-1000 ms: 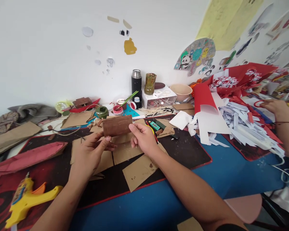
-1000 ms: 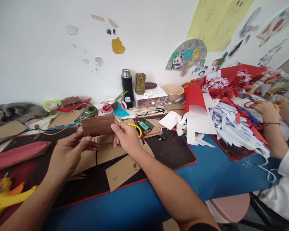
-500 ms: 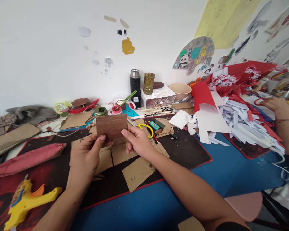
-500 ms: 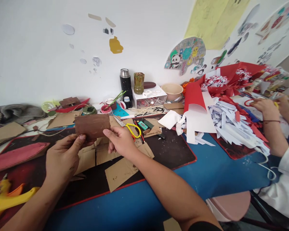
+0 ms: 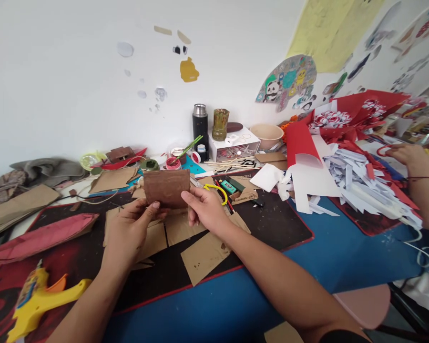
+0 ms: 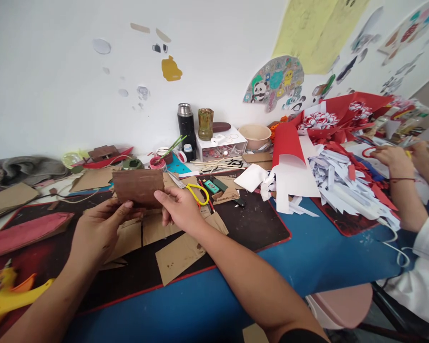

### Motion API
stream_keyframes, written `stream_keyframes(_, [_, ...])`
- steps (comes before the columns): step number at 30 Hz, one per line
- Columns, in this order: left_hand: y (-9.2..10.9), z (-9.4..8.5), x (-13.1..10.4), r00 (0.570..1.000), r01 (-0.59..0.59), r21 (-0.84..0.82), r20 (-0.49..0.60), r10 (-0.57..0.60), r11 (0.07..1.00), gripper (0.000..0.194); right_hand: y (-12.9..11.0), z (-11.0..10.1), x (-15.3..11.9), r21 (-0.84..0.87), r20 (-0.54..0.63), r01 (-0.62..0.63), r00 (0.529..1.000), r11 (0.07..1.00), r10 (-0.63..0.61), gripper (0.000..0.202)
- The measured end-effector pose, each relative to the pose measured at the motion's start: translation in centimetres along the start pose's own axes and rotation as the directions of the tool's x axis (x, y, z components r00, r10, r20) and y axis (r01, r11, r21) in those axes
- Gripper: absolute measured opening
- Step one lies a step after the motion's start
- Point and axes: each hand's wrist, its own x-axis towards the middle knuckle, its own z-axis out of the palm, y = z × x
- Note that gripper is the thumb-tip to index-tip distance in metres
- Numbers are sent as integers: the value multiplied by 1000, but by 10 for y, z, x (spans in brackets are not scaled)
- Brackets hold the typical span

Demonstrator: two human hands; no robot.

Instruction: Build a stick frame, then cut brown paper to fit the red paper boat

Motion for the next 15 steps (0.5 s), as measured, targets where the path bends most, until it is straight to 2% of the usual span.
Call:
stream_keyframes(3, [1,0,-2,997,-42,16,-63,43,999,52,2,2,1,30,51,-43,998,999,41,53])
stream_keyframes(9, [1,6,-4,1000,8,-44,16,-7,999,59,5,3,2,5,26,-72,997,997,71,51])
stream_keyframes(15, [-3,7,-2,999,46,-63,28,-44,997,62,5,4,2,-23,26,-27,999,999,27,50])
